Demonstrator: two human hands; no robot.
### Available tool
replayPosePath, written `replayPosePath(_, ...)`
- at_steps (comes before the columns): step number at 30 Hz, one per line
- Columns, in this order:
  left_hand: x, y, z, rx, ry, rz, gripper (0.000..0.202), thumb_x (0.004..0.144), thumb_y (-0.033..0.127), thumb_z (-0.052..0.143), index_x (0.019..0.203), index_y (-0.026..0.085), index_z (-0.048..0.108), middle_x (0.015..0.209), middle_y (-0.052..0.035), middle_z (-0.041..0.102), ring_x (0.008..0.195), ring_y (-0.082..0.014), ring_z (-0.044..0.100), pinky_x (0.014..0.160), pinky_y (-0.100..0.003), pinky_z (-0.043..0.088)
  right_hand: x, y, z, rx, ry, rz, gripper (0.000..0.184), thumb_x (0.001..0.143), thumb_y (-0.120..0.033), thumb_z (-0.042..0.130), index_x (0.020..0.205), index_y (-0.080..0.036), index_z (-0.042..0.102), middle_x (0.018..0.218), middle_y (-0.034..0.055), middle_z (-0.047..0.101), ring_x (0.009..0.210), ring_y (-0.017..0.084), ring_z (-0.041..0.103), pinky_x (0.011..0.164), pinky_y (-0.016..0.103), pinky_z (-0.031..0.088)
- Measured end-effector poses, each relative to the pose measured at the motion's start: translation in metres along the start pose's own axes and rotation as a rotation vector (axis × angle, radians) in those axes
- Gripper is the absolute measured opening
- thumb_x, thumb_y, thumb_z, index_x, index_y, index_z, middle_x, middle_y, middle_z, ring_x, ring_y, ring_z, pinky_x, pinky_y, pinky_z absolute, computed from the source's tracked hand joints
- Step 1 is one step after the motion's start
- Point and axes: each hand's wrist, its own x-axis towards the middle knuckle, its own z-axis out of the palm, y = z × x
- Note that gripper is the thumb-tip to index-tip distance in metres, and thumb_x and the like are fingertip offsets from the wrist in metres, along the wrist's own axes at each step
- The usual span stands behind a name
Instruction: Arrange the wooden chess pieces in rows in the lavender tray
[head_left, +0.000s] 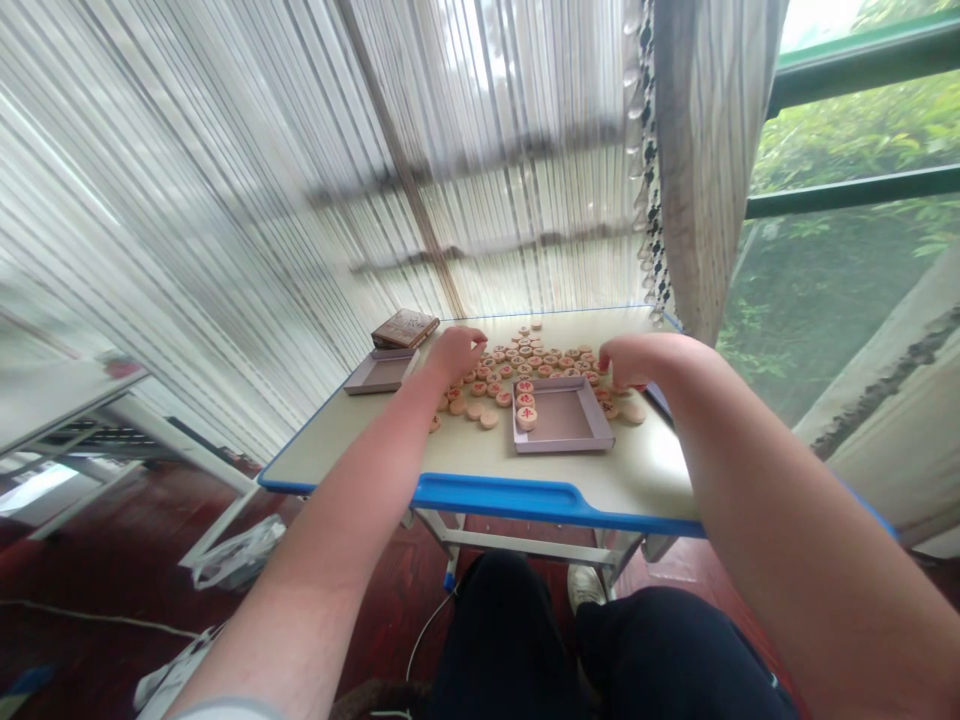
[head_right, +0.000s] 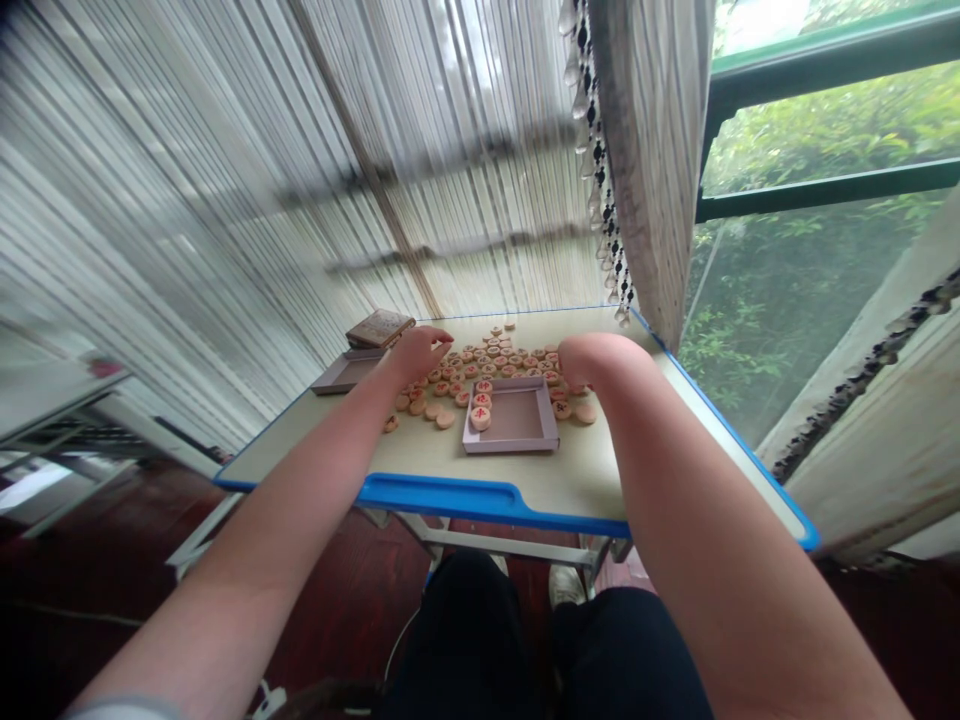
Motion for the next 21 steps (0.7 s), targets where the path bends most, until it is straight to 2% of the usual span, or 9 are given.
replayPosePath(3, -0.005, 0.016, -0.002, -0.053, -0.045, 0.088, 0.032, 0.083, 0.031, 0.043, 0.096, 0.017, 0.068, 0.096, -0.0066, 0.068, 0.088, -0.0175, 0.059, 0.083, -0.028, 0.043, -0.002, -0.004, -0.003, -0.086, -0.100, 0.100, 0.016, 0.068, -0.015, 0.061, 0.079, -0.008, 0.070, 0.061, 0.0121, 0.061, 0.067, 0.025, 0.061, 0.059, 0.033, 0.043)
replayPosePath(8, -0.012, 0.033, -0.001, -0.144, -0.187, 0.145, 0.032, 0.083, 0.035, 0.043, 0.096, 0.019, 0.068, 0.082, -0.0030, 0.069, 0.071, -0.0145, 0.060, 0.066, -0.024, 0.043, 0.002, -0.003, 0.001, -0.120, -0.131, 0.082, 0.010, 0.067, -0.022, 0.065, 0.071, -0.013, 0.069, 0.063, 0.0095, 0.061, 0.073, 0.025, 0.060, 0.061, 0.032, 0.043)
replayPosePath(11, -0.013, 0.034, -0.002, -0.135, -0.164, 0.134, 0.032, 0.082, 0.035, 0.044, 0.097, 0.020, 0.068, 0.081, -0.0030, 0.069, 0.070, -0.0144, 0.060, 0.063, -0.023, 0.042, 0.004, -0.001, 0.001, -0.146, -0.106, 0.061, 0.012, 0.065, -0.019, 0.066, 0.073, -0.011, 0.070, 0.065, 0.0102, 0.062, 0.074, 0.024, 0.060, 0.061, 0.031, 0.042)
replayPosePath(14, -0.013, 0.033, -0.005, -0.113, -0.142, 0.125, 0.032, 0.082, 0.035, 0.044, 0.096, 0.020, 0.068, 0.083, -0.0041, 0.069, 0.071, -0.0146, 0.059, 0.061, -0.023, 0.041, 0.002, -0.001, -0.004, -0.092, -0.028, 0.079, 0.020, 0.067, -0.023, 0.063, 0.081, -0.010, 0.070, 0.068, 0.0109, 0.064, 0.070, 0.023, 0.060, 0.059, 0.030, 0.042)
replayPosePath(17, -0.013, 0.032, -0.008, -0.106, -0.145, 0.128, 0.034, 0.083, 0.038, 0.043, 0.096, 0.019, 0.068, 0.082, -0.0045, 0.069, 0.069, -0.0142, 0.059, 0.061, -0.023, 0.040, -0.004, -0.005, -0.006, 0.045, 0.055, -0.064, 0.030, 0.067, -0.030, 0.062, 0.092, -0.015, 0.068, 0.075, 0.0076, 0.066, 0.068, 0.019, 0.060, 0.059, 0.028, 0.042)
replayPosePath(19, -0.014, 0.032, -0.009, -0.104, -0.139, 0.137, 0.036, 0.084, 0.040, 0.042, 0.095, 0.018, 0.068, 0.081, -0.0048, 0.069, 0.069, -0.0142, 0.059, 0.062, -0.023, 0.040, -0.009, -0.014, -0.004, 0.070, 0.034, -0.198, 0.032, 0.065, -0.032, 0.063, 0.094, -0.020, 0.068, 0.080, 0.0049, 0.067, 0.069, 0.018, 0.059, 0.058, 0.027, 0.041)
replayPosePath(21, -0.013, 0.032, -0.009, -0.097, -0.137, 0.145, 0.037, 0.084, 0.041, 0.041, 0.092, 0.017, 0.068, 0.080, -0.0052, 0.069, 0.069, -0.0143, 0.058, 0.062, -0.024, 0.040, -0.013, -0.026, 0.000, 0.020, -0.037, -0.260, 0.027, 0.063, -0.031, 0.063, 0.088, -0.021, 0.069, 0.079, 0.0044, 0.067, 0.068, 0.018, 0.059, 0.056, 0.027, 0.040)
